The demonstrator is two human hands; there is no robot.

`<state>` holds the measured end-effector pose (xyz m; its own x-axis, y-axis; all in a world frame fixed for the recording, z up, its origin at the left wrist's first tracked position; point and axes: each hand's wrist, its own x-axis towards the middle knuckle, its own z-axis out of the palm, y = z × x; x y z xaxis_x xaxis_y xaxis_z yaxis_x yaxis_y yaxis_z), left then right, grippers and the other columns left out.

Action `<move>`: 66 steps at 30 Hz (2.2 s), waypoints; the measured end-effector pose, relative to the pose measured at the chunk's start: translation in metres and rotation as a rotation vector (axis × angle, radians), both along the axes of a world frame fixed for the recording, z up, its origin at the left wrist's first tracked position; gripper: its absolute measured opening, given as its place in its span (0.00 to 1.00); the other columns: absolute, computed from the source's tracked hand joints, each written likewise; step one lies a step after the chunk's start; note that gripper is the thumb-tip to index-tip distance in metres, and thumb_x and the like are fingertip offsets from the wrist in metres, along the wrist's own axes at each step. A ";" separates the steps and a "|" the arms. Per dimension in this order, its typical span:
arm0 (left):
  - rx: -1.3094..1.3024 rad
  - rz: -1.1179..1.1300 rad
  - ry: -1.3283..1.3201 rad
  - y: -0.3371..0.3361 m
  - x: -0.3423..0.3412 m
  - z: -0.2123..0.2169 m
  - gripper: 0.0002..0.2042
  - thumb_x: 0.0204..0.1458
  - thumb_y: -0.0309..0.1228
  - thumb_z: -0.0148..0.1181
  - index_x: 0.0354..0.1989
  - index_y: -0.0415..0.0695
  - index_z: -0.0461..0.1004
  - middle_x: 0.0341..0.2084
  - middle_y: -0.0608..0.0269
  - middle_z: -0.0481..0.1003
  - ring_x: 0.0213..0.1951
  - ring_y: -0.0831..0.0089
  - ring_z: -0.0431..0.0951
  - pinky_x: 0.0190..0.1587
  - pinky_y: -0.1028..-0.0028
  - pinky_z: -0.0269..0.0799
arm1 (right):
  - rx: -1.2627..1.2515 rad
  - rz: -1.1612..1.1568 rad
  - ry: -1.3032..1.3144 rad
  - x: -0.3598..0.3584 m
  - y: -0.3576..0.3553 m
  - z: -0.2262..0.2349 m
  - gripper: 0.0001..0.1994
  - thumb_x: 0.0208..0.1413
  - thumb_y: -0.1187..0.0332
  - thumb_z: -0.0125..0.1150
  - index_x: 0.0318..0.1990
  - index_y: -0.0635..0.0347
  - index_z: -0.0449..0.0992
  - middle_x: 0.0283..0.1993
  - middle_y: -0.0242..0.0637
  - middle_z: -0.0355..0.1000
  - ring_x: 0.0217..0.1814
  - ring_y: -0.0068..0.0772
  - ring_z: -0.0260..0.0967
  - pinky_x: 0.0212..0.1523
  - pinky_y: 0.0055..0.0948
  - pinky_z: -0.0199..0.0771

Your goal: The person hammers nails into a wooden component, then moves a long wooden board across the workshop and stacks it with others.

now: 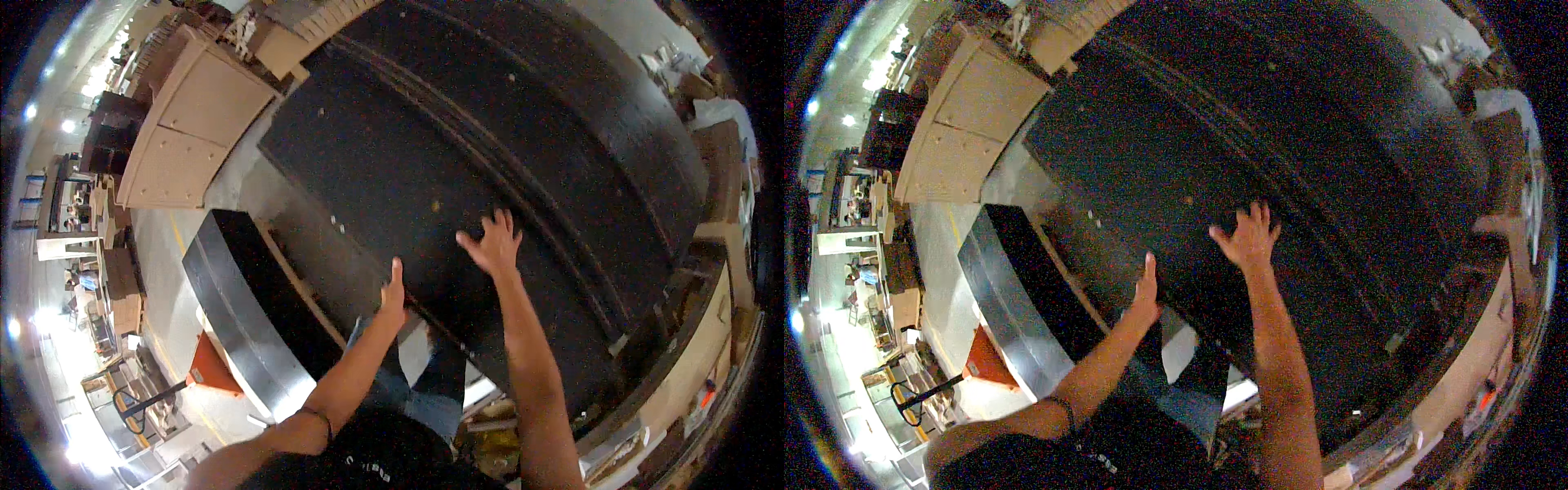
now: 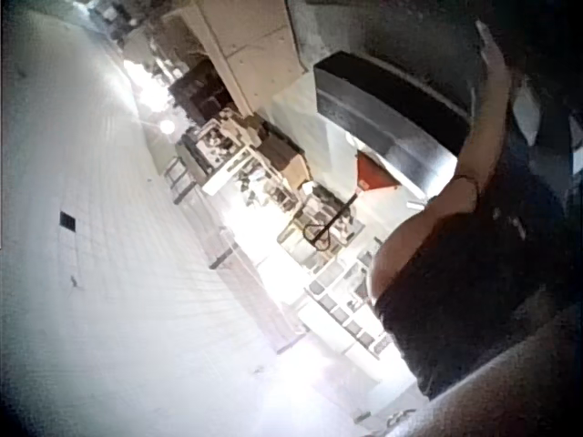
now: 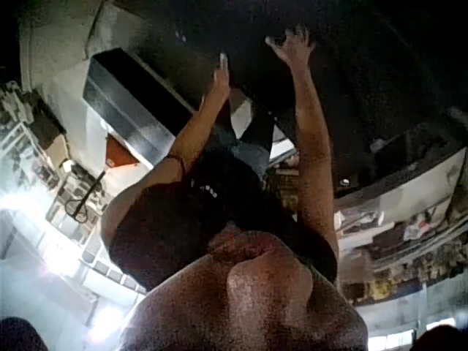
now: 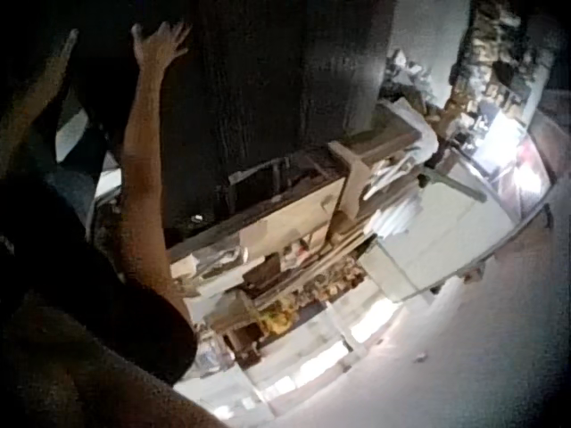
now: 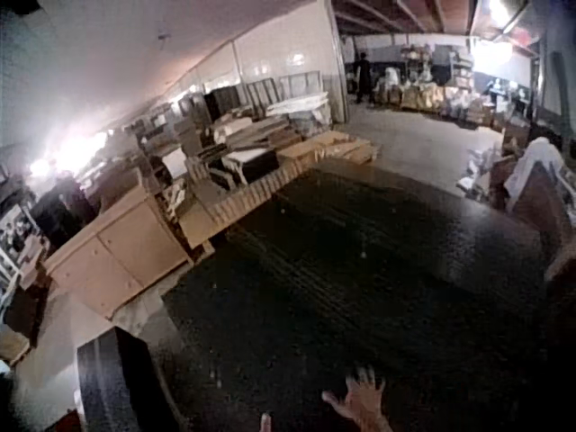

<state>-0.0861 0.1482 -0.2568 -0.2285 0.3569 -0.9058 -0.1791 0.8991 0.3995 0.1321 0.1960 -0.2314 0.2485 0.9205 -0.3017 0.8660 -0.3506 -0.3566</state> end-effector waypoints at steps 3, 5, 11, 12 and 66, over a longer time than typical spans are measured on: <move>-0.121 0.064 -0.188 -0.031 -0.025 -0.022 0.46 0.42 0.64 0.55 0.63 0.41 0.53 0.59 0.58 0.59 0.58 0.63 0.60 0.55 0.60 0.59 | -0.014 0.026 0.006 -0.007 -0.031 0.005 0.36 0.43 0.39 0.59 0.51 0.59 0.70 0.65 0.50 0.52 0.69 0.53 0.43 0.61 0.64 0.44; 0.021 -0.100 -0.146 -0.059 -0.020 0.008 0.47 0.42 0.64 0.56 0.63 0.43 0.52 0.60 0.60 0.58 0.58 0.63 0.60 0.55 0.60 0.58 | -0.034 -0.004 0.036 -0.003 -0.051 0.011 0.34 0.44 0.43 0.61 0.51 0.62 0.72 0.64 0.50 0.53 0.69 0.52 0.43 0.62 0.61 0.45; 0.040 0.397 -0.309 -0.024 -0.069 -0.035 0.47 0.44 0.65 0.52 0.65 0.43 0.49 0.62 0.56 0.55 0.62 0.58 0.56 0.60 0.59 0.53 | -0.146 -0.126 0.109 0.022 -0.111 0.015 0.36 0.44 0.41 0.61 0.51 0.65 0.71 0.60 0.55 0.58 0.63 0.57 0.53 0.60 0.51 0.54; 0.060 0.445 -0.280 -0.007 -0.074 -0.034 0.47 0.44 0.65 0.51 0.65 0.42 0.50 0.62 0.55 0.56 0.61 0.58 0.57 0.60 0.60 0.54 | -0.086 -0.159 0.130 0.040 -0.133 0.002 0.37 0.44 0.40 0.60 0.52 0.66 0.70 0.60 0.56 0.58 0.63 0.58 0.53 0.60 0.49 0.55; 0.683 0.880 -0.469 -0.137 -0.164 0.000 0.45 0.46 0.70 0.39 0.65 0.46 0.52 0.61 0.54 0.58 0.60 0.54 0.59 0.60 0.51 0.51 | -0.173 -0.315 0.035 0.188 -0.214 0.105 0.32 0.48 0.40 0.57 0.49 0.60 0.72 0.42 0.43 0.68 0.42 0.40 0.63 0.40 0.40 0.63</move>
<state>-0.2497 0.0115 -0.2571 -0.3340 0.6820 -0.6506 -0.8783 0.0252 0.4774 0.3202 -0.0185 -0.1267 0.4991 0.7348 -0.4592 0.6940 -0.6563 -0.2960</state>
